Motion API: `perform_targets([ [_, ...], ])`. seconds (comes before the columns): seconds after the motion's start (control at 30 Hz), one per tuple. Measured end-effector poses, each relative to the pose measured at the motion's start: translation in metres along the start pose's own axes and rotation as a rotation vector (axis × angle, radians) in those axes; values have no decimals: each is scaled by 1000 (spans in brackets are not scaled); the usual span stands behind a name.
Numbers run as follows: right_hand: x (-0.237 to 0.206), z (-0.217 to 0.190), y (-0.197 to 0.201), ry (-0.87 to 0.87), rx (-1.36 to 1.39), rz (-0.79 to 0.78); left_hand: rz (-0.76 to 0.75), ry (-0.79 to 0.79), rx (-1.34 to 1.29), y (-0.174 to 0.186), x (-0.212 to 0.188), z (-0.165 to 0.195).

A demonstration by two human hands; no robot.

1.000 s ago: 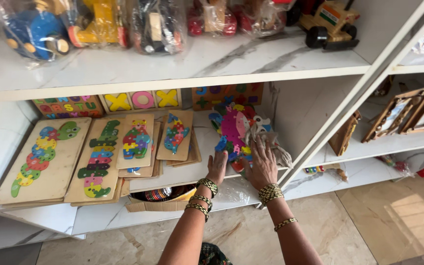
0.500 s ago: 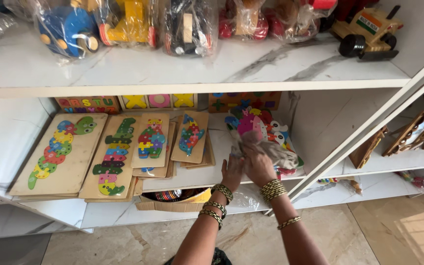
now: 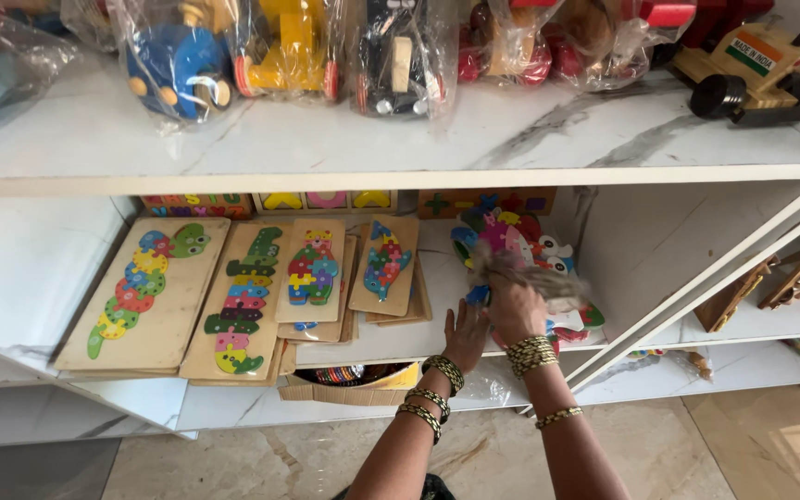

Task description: The person wipes wooden puzzle toys one at a time with a cloth, turning each piece over to clean both sides, and places them back on the shelf. They work along the shelf, then move to another section to wipe small wooden toy vehicles.

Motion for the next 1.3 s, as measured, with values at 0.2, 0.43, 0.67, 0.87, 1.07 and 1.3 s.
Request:
perform_targets([
  [0.2, 17, -8, 7, 214, 163, 299, -64, -55, -75, 4, -2, -4],
  [0.43, 7, 22, -2, 166, 362, 302, -65, -87, -75, 3, -2, -4],
  [0.67, 5, 41, 2, 28, 402, 367, -173, -75, -88, -9, -11, -8],
  [0.87, 17, 35, 19, 74, 303, 231, -231, -84, -105, -8, -20, -9],
  [1.07, 16, 13, 17, 199, 173, 67, -232, -60, -68, 0, -23, -3],
  [1.3, -29, 29, 30, 369, 2, 218, -361, 244, -348, 24, -17, 11],
])
Point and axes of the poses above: each hand's wrist, its own x-axis towards the middle knuckle, its own y-axis out of the back of the hand, z = x × y, the point moved 2 cm from there along x, towards the middle knuckle, and after that the axes turned 2 degrees about x, right-handed, at the moved point
